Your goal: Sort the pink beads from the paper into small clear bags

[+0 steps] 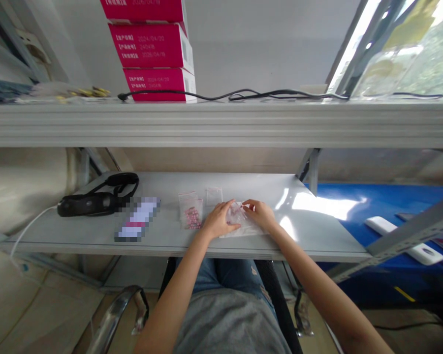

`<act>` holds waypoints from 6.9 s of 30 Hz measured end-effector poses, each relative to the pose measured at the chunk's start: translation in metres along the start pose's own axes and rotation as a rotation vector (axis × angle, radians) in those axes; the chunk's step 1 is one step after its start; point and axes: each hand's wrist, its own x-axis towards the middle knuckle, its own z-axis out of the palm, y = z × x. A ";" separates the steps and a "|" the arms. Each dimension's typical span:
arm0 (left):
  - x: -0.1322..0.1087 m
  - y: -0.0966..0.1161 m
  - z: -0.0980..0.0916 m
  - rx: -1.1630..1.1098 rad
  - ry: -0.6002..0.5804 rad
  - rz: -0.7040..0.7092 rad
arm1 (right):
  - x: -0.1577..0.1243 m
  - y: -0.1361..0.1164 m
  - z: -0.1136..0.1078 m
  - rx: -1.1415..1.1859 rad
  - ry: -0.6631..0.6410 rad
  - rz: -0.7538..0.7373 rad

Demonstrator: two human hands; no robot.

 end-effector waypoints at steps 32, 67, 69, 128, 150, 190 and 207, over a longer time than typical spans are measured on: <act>-0.001 0.000 -0.001 -0.001 -0.022 -0.040 | -0.005 0.004 -0.001 0.095 0.046 -0.033; -0.001 -0.002 0.001 0.000 -0.016 -0.028 | -0.006 0.000 -0.001 0.260 -0.053 -0.177; -0.001 -0.002 0.001 0.001 -0.013 -0.026 | -0.005 0.002 -0.001 0.200 -0.009 -0.116; 0.001 0.002 -0.003 -0.066 0.145 -0.021 | 0.022 -0.023 -0.004 -0.137 -0.146 -0.100; 0.000 0.001 -0.002 -0.059 0.165 -0.071 | 0.028 -0.013 0.004 0.074 -0.013 -0.042; 0.017 0.015 -0.017 -0.755 0.257 -0.286 | -0.006 -0.039 -0.045 0.557 0.136 -0.274; 0.014 0.017 -0.026 -0.555 0.381 -0.209 | -0.011 -0.056 -0.015 1.123 -0.137 -0.088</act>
